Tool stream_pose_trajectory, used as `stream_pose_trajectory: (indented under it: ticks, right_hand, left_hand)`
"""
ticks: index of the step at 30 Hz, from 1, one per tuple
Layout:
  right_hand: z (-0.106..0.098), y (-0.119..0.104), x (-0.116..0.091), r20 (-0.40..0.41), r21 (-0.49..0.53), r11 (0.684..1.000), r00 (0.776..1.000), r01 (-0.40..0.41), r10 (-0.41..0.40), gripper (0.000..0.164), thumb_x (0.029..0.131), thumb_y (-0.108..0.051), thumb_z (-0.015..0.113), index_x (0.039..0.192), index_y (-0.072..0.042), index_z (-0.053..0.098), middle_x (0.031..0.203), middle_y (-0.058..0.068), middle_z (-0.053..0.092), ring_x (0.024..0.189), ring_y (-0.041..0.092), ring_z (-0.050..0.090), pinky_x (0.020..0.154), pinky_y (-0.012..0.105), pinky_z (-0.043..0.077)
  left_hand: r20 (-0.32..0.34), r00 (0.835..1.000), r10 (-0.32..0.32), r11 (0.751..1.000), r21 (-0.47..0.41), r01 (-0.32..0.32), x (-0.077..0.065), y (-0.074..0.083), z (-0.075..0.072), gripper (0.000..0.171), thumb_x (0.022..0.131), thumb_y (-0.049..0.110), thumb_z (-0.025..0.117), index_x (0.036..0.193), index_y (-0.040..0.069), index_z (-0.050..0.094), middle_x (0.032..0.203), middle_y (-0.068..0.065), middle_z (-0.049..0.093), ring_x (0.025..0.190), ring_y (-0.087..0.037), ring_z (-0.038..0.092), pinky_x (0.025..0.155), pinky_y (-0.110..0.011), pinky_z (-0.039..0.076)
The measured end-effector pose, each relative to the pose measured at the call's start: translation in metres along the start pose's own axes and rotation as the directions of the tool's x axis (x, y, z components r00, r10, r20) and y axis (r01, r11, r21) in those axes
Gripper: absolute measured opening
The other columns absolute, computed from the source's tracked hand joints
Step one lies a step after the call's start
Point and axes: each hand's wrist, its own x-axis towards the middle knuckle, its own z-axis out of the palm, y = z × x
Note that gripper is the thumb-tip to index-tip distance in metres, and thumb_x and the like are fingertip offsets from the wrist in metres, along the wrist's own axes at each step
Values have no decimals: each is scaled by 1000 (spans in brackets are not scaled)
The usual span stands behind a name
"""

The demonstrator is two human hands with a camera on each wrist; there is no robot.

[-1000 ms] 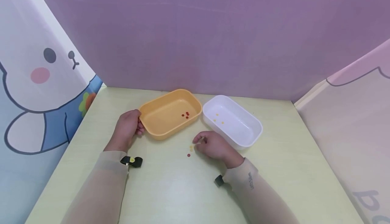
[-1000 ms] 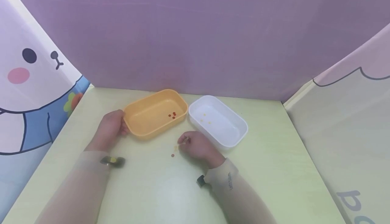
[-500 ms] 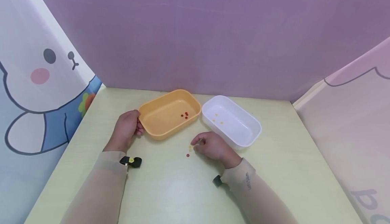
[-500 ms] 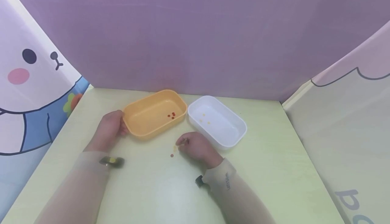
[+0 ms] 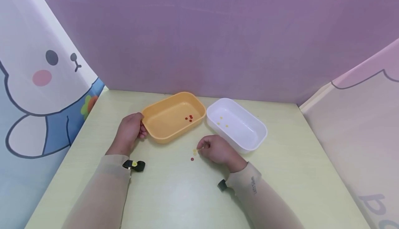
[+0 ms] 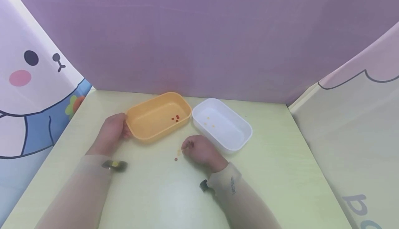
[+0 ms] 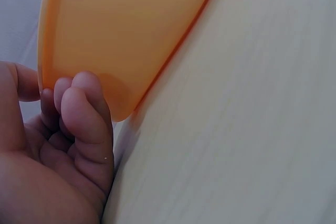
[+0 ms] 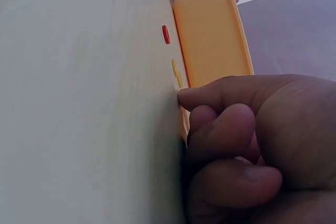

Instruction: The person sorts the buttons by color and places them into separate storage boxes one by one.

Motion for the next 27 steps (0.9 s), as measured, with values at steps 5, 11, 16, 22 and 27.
stream_pose_trajectory:
  ticks: [5, 11, 16, 22, 27]
  right_hand:
    - [0, 0, 0, -22, -2, 1000, 1000, 12, -12, 6, 102, -22, 75, 101, -23, 81, 81, -4, 71, 64, 13, 63, 66, 31, 55]
    - [-4, -1, -3, -25, 58, 998, 1000, -9, 11, 16, 102, -16, 68, 99, -23, 82, 75, -2, 70, 58, 16, 60, 66, 33, 54]
    - [-6, -4, -4, -31, 71, 997, 999, -5, 7, 20, 100, -12, 65, 99, -22, 82, 66, 0, 65, 58, 16, 58, 63, 31, 51]
    - [-17, -13, -8, -44, 90, 996, 999, -5, 9, 15, 103, -18, 68, 101, -22, 82, 65, 1, 64, 58, 16, 59, 61, 32, 52]
    - [-30, -19, -10, -52, 163, 987, 999, 10, -2, 11, 104, -19, 71, 105, -17, 82, 69, 2, 64, 58, 16, 58, 58, 31, 52]
  left_hand:
    - [-5, 1000, -7, 1000, -2, 7, -2, 1, 0, 43, 115, 41, 38, 124, 5, 60, 88, 0, 65, 75, -18, 65, 69, -30, 62]
    - [-5, 1000, 1, 1000, -12, -1, -3, 1, 1, 43, 114, 40, 39, 120, 4, 60, 86, 0, 64, 74, -18, 64, 68, -30, 61]
    - [-6, 1000, 10, 1000, -7, -10, -4, 2, 1, 43, 114, 40, 38, 119, 3, 60, 86, 0, 64, 74, -18, 64, 68, -30, 61]
    - [-4, 1000, 16, 1000, 0, -16, -6, 4, 3, 43, 115, 40, 38, 119, 3, 60, 86, 0, 64, 73, -17, 64, 68, -30, 61]
    - [-10, 1000, 15, 1000, -8, -15, -4, 3, 3, 42, 115, 40, 39, 116, 3, 60, 85, 0, 64, 72, -17, 64, 67, -30, 61]
